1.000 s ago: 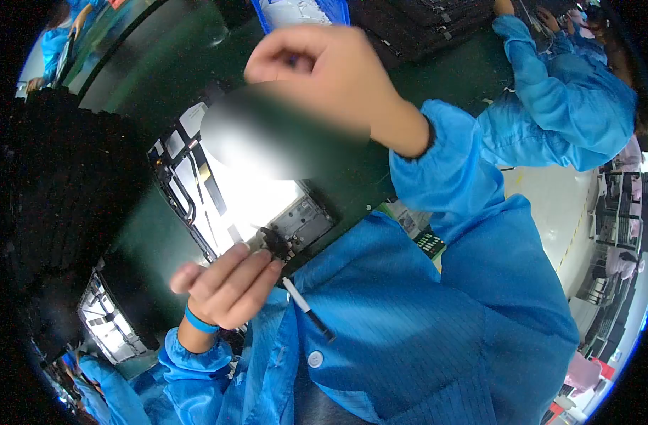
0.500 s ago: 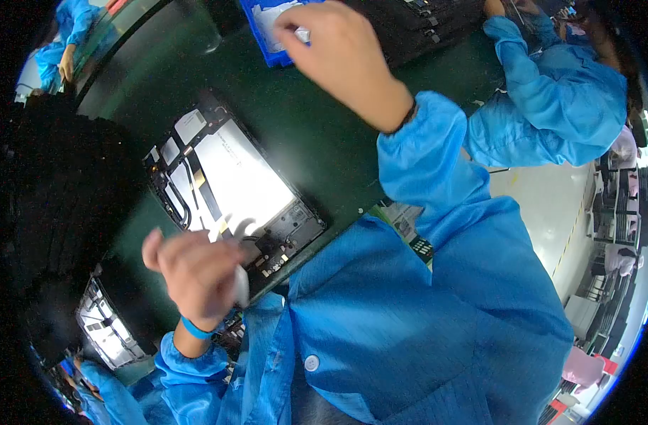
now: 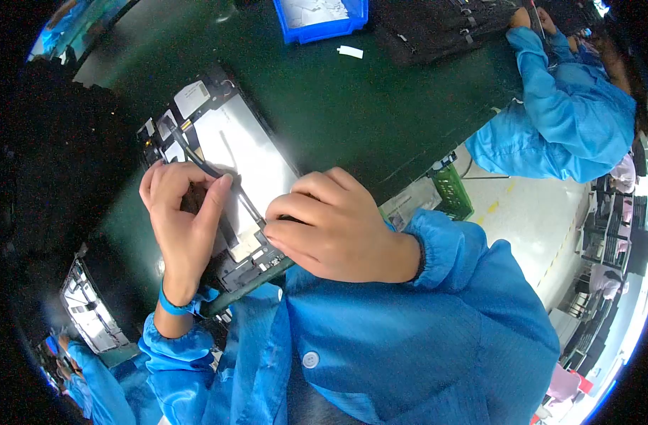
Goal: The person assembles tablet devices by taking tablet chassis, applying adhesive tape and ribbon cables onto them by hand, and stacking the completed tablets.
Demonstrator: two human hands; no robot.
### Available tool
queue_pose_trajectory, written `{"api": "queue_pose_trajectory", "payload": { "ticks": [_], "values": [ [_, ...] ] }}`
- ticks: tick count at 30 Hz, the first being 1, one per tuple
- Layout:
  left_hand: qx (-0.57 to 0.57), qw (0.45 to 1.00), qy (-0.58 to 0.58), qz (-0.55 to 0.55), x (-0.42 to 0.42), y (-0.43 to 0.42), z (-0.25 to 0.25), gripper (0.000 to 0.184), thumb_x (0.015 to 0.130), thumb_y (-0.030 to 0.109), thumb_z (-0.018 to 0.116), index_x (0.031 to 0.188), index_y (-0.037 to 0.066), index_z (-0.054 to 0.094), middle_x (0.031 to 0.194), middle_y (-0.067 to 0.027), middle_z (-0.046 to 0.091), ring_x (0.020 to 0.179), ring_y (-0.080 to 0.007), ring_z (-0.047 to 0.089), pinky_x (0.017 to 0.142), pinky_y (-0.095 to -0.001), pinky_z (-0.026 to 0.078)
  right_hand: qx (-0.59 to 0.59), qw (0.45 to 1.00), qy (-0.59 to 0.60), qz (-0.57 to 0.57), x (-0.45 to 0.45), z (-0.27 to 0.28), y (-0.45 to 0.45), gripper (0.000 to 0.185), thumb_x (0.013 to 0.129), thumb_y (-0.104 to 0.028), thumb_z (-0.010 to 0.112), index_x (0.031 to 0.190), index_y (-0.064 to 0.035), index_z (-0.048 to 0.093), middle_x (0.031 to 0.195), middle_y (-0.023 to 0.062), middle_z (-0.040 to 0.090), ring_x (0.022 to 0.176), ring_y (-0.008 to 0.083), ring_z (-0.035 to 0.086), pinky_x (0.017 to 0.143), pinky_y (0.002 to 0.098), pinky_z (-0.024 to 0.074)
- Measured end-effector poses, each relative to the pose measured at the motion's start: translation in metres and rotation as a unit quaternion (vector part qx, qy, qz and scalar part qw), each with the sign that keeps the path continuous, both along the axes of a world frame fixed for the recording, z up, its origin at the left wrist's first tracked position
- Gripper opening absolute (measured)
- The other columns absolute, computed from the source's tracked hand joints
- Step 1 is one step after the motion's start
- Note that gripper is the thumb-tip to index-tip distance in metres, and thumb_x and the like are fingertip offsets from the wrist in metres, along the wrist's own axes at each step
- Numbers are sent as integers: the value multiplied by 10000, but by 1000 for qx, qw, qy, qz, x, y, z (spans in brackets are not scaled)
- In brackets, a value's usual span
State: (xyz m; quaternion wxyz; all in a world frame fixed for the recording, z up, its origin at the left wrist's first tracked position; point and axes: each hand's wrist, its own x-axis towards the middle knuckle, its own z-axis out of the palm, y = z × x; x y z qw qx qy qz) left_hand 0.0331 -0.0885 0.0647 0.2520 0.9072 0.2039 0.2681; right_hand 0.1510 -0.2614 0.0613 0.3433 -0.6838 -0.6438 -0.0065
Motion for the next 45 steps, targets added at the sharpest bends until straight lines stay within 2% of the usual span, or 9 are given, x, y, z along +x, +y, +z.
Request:
{"api": "queue_pose_trajectory", "payload": {
  "ticks": [4,7,10,13,37,40,45],
  "values": [
    [-9,1000,5,-5,2,1,0,147,725,132,781,738,88,641,668,0,559,738,-186,531,1007,-406,307,3,1000,-4,-7,-2,-2,0,226,644,-161,782,862,-172,722,944,-57,656,821,169,555,715,317,406],
    [-13,1000,13,-6,1,2,1,148,722,132,781,736,87,640,661,0,553,727,-187,522,999,-403,310,28,1000,-4,-9,-3,-6,2,160,691,-167,741,830,-156,661,898,-63,595,821,153,525,684,319,360],
    [-12,1000,17,-9,1,3,0,150,718,131,782,730,86,639,659,0,552,722,-187,517,988,-397,313,31,999,1,-12,-4,-7,3,154,691,-165,737,820,-149,655,883,-55,592,804,154,522,679,319,353],
    [-9,1000,20,-11,2,3,0,152,717,132,782,724,86,638,661,-1,555,722,-188,517,981,-393,315,2,1000,4,-19,-5,-5,2,241,629,-129,780,857,-146,705,924,-45,643,810,167,553,734,322,398],
    [9,999,40,-15,2,5,-4,152,712,138,781,721,95,636,692,-9,566,752,-200,522,993,-417,322,8,999,-23,-45,-11,-7,5,199,644,-127,770,828,-134,697,910,-31,641,796,158,557,718,308,398],
    [14,999,43,-14,3,5,-5,150,712,139,780,721,94,637,688,-11,567,748,-201,522,991,-418,325,10,999,-24,-43,-11,-8,5,192,649,-125,764,827,-133,695,911,-29,643,817,165,568,725,305,397],
    [17,999,48,-7,4,4,-4,148,711,137,778,723,91,638,679,-13,565,749,-207,527,992,-424,329,29,999,-43,-16,-7,-10,8,176,670,-126,753,835,-122,692,1015,-19,677,955,193,609,750,303,401]
  ]
}}
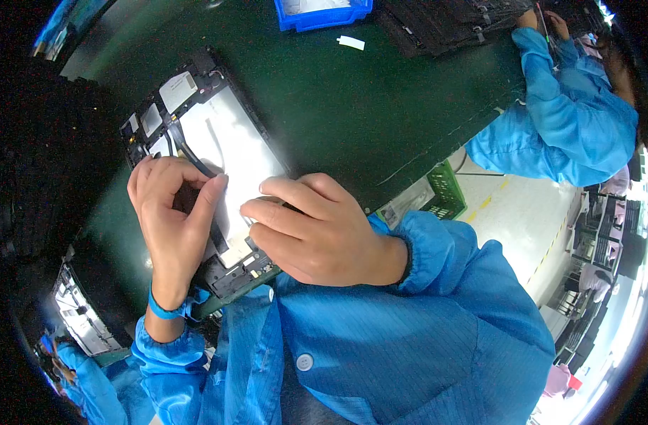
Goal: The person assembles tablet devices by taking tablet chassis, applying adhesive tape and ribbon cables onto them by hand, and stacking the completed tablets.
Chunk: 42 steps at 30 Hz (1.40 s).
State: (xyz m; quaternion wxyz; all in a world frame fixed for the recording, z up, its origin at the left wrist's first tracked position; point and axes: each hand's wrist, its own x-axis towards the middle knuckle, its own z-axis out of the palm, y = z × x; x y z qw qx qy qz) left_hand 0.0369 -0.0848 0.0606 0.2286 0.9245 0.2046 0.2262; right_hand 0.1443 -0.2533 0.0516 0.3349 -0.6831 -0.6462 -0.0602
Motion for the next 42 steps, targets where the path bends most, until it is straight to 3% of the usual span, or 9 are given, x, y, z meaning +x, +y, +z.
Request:
{"api": "queue_pose_trajectory", "payload": {
  "ticks": [9,12,19,24,27,33,37,39,42],
  "values": [
    [6,1000,-17,4,0,-1,-2,176,710,116,762,845,83,654,712,-6,576,733,-201,529,991,-421,331,-75,992,-81,55,-3,16,-9,303,752,-259,647,966,-46,622,1135,88,633,1162,260,536,888,355,417],
    [-75,995,-33,60,-1,-7,1,324,738,58,714,1051,60,627,823,-20,596,845,-191,528,985,-379,333,-130,989,-30,59,3,22,2,443,774,-345,679,1052,-7,606,1208,118,611,1250,316,467,1001,432,360],
    [-250,944,-200,80,-27,2,-21,500,836,3,565,1316,-14,427,1317,-167,424,1274,-294,380,1111,-388,267,-103,991,-15,84,27,27,39,382,777,-211,697,1113,-46,620,1191,57,642,1213,314,519,969,451,398],
    [-167,964,-173,113,-42,15,-22,481,905,120,545,1347,-13,409,1428,-212,364,1331,-360,318,1130,-453,201,-90,984,-137,73,64,69,132,175,789,-147,667,935,-54,639,934,122,655,952,297,619,799,400,458],
    [-10,985,-162,64,-44,10,-9,546,788,125,648,1299,21,486,1372,-207,426,1266,-370,392,1070,-442,273,-145,961,-235,22,94,91,221,104,809,-133,601,881,-72,647,836,142,679,844,342,654,735,412,473],
    [61,981,-138,-119,-47,-9,-9,467,721,147,718,1176,116,621,1270,-115,537,1168,-322,478,984,-471,375,-284,906,-286,-131,198,61,404,234,798,-229,586,965,-112,701,972,130,715,946,318,679,845,460,480],
    [137,981,-92,-103,-51,-1,-3,461,790,195,689,1242,145,616,1277,-86,560,1147,-267,509,996,-420,389,-334,878,-284,-191,246,35,458,238,781,-223,650,997,-140,703,1075,98,706,1061,289,656,917,474,455],
    [130,984,-98,-76,-52,2,0,458,785,186,700,1232,137,618,1282,-88,556,1166,-271,495,1005,-422,385,-188,911,-334,-152,276,-2,471,242,774,-227,681,1000,-144,700,1102,82,701,1037,286,661,919,436,447],
    [111,986,-110,-63,-51,3,0,452,781,160,705,1222,121,618,1296,-97,541,1189,-277,476,1012,-427,381,-357,886,-257,-145,275,12,477,246,822,-260,651,1035,-139,672,1094,66,691,1019,259,650,888,425,442]
  ]
}}
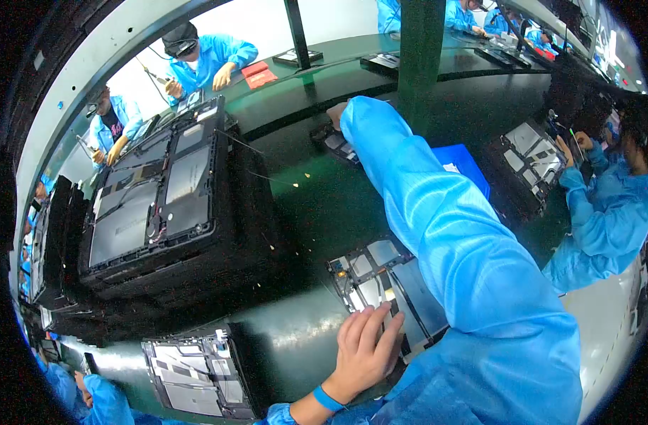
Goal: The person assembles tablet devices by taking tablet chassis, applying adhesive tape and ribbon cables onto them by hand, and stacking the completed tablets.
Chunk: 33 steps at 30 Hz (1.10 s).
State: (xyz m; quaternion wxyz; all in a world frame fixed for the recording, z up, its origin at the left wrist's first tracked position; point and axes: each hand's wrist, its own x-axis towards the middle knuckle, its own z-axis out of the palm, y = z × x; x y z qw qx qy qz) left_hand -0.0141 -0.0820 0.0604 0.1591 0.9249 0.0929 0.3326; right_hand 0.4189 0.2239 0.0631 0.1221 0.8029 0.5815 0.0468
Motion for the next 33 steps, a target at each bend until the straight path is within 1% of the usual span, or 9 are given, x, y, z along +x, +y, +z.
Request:
{"api": "queue_pose_trajectory", "payload": {
  "ticks": [3,12,14,17,19,20,23,28,33],
  "values": [
    [-25,1000,0,-7,2,1,-2,481,770,139,710,1237,104,599,1319,-112,515,1205,-294,458,1015,-435,380,64,996,-9,67,26,-35,12,205,886,-307,578,1011,-157,640,970,58,657,970,232,594,819,455,431],
    [-82,996,40,16,7,5,-1,546,772,125,702,1286,52,532,1337,-166,464,1240,-369,407,1032,-483,336,103,953,-277,65,42,-53,17,78,773,-156,640,772,-79,648,767,99,630,759,261,612,697,438,500],
    [-91,995,43,14,9,5,-2,556,770,125,704,1288,40,522,1338,-174,461,1249,-381,396,1040,-490,323,163,877,-448,54,54,-58,30,67,747,-123,654,719,-61,650,721,109,624,712,267,616,670,434,516],
    [-107,993,44,6,10,5,-4,568,763,127,705,1285,21,509,1339,-191,455,1256,-400,385,1050,-502,304,297,648,-698,-61,76,-57,61,82,709,-72,675,639,-35,653,653,122,614,641,277,622,630,428,539],
    [-112,993,46,8,10,5,-5,574,757,127,707,1281,11,503,1339,-202,451,1258,-411,381,1055,-508,294,85,922,-364,103,38,21,26,94,696,-105,665,736,-20,666,763,149,639,730,300,638,675,435,531],
    [-116,992,45,12,10,5,-6,575,752,128,707,1274,1,502,1334,-210,451,1260,-414,379,1063,-508,283,7,979,-166,118,22,56,13,145,689,-121,660,784,-13,672,818,163,651,774,311,646,697,438,527],
    [-129,991,35,13,11,6,-6,573,751,104,704,1275,2,497,1337,-208,443,1269,-413,369,1068,-502,281,-8,987,91,129,-9,127,-18,320,668,-170,646,929,10,692,984,204,687,907,346,669,764,447,515],
    [-131,991,6,22,12,10,-8,583,746,72,689,1285,-3,478,1319,-211,456,1249,-408,388,1074,-493,293,347,914,204,-40,-78,159,-67,446,691,-199,666,1070,35,646,1054,255,673,1006,378,665,829,438,533],
    [-149,987,-37,48,12,19,-7,556,759,30,650,1281,-17,465,1301,-207,478,1245,-386,398,1082,-469,295,460,840,280,-63,-104,172,-105,462,731,-241,615,1083,47,532,955,260,674,907,411,670,795,458,532]
  ]
}}
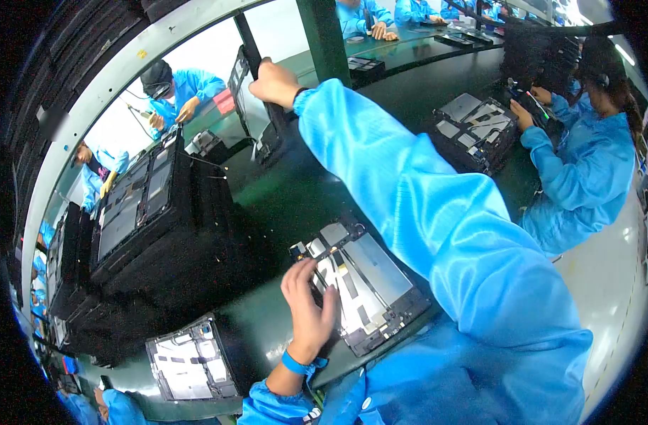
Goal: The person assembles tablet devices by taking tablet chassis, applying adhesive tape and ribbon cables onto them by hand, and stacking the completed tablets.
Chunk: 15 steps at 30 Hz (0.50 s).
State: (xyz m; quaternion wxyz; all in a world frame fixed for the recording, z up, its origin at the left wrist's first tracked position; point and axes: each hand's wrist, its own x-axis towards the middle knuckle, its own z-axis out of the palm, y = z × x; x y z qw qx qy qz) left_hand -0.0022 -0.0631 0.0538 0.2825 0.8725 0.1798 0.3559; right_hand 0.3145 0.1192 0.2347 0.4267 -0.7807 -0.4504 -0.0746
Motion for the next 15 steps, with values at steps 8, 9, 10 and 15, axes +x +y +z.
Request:
{"api": "queue_pose_trajectory", "payload": {
  "ticks": [8,9,10,15],
  "values": [
    [-153,983,-86,55,-3,8,-3,457,942,128,506,1360,-32,412,1355,-188,453,1270,-307,392,1094,-398,285,83,983,62,154,-4,-19,-122,615,811,-217,634,1322,70,449,936,137,658,817,178,628,718,302,507],
    [-186,976,-107,44,-3,9,-6,458,963,151,482,1375,-33,399,1373,-184,444,1282,-293,394,1099,-389,283,78,973,126,175,-11,-22,-146,603,818,-205,629,1324,72,451,972,137,656,844,175,626,730,302,506],
    [-219,967,-129,35,-1,9,-10,461,985,174,458,1390,-35,385,1391,-181,434,1294,-280,395,1105,-380,282,73,960,189,195,-24,-24,-172,592,825,-193,623,1325,74,454,1008,137,653,871,171,624,742,301,505],
    [-411,874,-239,-95,8,-26,15,652,1042,410,322,1506,-25,180,1533,-207,267,1427,-279,268,1167,-391,201,75,874,436,201,-71,-70,-261,504,856,-136,570,1319,51,493,1125,127,629,1001,168,597,859,286,475]
  ]
}}
